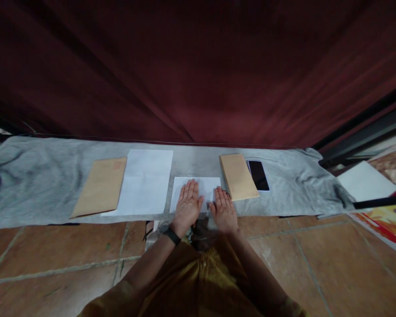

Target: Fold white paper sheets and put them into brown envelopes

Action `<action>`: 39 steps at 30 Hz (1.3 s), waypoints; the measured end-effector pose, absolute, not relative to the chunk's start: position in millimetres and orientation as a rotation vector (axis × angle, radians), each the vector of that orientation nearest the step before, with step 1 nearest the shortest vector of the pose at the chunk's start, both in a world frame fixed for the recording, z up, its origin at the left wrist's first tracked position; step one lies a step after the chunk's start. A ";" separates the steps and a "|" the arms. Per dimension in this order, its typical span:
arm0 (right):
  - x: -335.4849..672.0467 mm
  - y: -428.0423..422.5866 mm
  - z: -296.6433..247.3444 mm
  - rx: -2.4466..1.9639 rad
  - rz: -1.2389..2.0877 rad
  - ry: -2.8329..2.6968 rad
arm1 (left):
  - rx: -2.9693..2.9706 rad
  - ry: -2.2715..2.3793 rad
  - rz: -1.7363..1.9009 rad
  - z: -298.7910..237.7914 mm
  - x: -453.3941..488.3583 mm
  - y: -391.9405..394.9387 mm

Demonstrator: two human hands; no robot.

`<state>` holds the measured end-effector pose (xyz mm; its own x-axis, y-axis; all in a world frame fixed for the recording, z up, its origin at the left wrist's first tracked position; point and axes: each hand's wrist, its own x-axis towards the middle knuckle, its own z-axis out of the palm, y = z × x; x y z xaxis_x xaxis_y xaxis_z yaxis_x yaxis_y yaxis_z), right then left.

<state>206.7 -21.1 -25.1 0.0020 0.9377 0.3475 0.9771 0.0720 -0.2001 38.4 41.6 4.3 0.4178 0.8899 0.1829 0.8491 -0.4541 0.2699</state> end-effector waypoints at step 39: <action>218.6 -20.9 17.8 -1.703 0.027 -2.428 | 2.778 1.266 0.170 7.5 11.5 23.1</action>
